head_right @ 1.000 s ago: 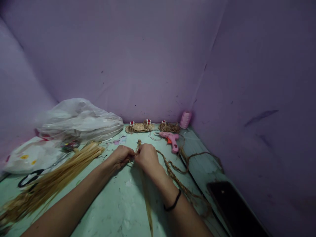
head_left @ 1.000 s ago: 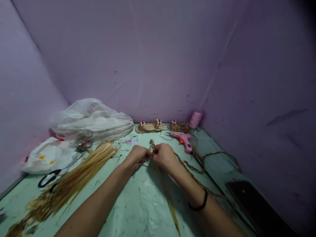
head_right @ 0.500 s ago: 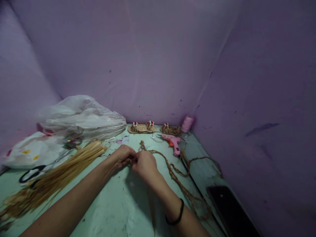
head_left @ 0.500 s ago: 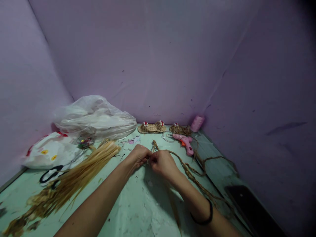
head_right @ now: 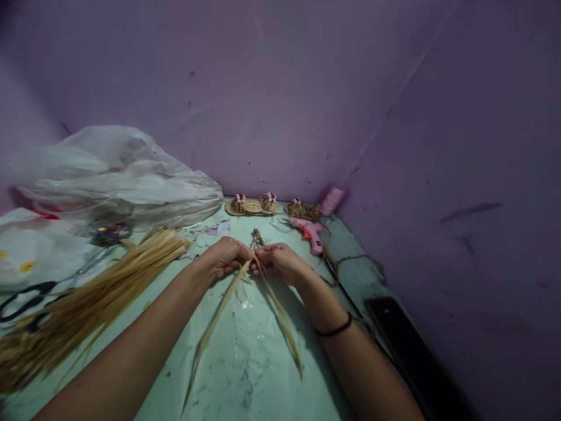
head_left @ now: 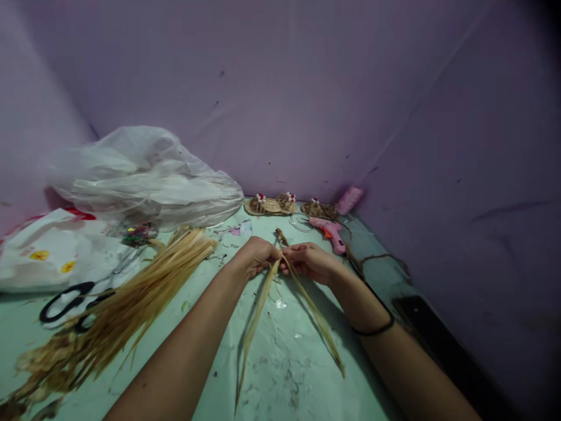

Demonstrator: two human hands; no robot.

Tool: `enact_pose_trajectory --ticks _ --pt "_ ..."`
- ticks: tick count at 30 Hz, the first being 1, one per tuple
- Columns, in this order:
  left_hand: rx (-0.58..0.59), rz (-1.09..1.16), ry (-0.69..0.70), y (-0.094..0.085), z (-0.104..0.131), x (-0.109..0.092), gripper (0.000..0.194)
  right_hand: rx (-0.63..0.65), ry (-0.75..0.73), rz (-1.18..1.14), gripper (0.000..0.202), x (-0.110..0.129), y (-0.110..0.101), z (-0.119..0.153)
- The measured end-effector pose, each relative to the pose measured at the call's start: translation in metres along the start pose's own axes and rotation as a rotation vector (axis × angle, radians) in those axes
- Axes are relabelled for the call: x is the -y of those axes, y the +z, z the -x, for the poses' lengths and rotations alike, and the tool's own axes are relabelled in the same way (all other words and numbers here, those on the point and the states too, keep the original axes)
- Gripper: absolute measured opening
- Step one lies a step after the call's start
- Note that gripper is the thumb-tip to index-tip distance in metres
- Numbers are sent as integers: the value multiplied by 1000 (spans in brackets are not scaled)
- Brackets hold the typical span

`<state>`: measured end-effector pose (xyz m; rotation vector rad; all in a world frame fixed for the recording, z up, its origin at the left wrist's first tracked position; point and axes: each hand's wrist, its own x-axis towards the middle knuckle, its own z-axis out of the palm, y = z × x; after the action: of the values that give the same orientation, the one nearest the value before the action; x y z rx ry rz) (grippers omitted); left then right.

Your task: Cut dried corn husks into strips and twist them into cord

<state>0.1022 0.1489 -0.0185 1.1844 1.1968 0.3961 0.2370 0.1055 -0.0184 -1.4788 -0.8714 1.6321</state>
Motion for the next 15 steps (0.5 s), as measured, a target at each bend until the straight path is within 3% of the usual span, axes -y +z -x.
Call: enact_pose_trajectory --ticks 6,15 --pt "-61 -87 12 3 3 1 7 -142 -33 210 12 -12 4 -12" --pt "-182 -296 143 -3 15 -4 21 -162 -155 243 14 -19 5 -11"
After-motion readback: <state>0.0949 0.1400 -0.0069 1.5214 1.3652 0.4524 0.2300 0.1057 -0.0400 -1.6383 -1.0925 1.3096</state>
